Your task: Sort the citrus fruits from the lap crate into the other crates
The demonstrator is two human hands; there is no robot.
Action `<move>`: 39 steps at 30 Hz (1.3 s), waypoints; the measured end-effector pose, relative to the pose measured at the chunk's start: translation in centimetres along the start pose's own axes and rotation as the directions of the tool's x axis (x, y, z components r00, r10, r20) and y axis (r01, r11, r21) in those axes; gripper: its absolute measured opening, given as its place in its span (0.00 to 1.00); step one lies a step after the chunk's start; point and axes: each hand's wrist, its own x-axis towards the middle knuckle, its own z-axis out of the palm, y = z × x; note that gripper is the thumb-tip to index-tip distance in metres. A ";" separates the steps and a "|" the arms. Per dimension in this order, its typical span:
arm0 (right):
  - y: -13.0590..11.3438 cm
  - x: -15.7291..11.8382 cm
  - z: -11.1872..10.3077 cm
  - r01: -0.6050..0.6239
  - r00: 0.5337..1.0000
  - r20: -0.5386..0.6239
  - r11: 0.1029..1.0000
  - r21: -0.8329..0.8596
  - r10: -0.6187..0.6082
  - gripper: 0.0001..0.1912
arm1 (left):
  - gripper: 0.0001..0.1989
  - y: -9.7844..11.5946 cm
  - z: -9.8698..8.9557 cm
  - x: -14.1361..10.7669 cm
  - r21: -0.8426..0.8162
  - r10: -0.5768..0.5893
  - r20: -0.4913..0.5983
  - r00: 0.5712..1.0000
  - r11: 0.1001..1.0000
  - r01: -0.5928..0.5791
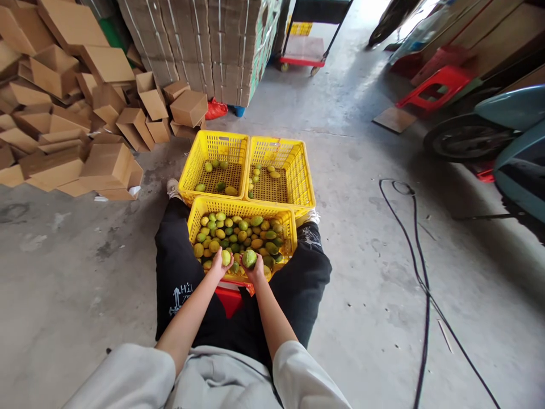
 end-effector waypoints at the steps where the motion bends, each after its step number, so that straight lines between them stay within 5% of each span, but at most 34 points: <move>1: 0.1 0.0 0.0 0.002 1.000 -0.006 1.000 -0.005 -0.002 0.12 | 0.10 0.0 0.0 0.0 0.013 0.008 0.012 1.000 1.000 -0.008; 10: 0.3 0.0 -0.1 0.126 0.992 -0.020 0.992 -0.002 -0.126 0.09 | 0.07 -0.3 0.0 -0.2 0.147 0.066 0.038 0.997 0.987 -0.071; 20: -0.1 0.8 -0.8 0.011 0.998 -0.065 1.000 0.018 -0.010 0.12 | 0.11 -0.6 0.4 -0.2 0.202 -0.088 0.035 0.996 0.976 0.079; 31: 0.2 0.5 -1.0 0.127 0.989 -0.064 0.989 -0.074 -0.132 0.09 | 0.09 -0.2 0.6 -0.7 0.188 -0.031 0.039 0.999 0.982 0.023; 39: 0.0 0.7 -0.9 0.055 0.996 -0.074 0.997 -0.057 -0.059 0.12 | 0.10 0.0 0.9 -1.2 0.215 -0.059 0.030 0.998 0.975 0.052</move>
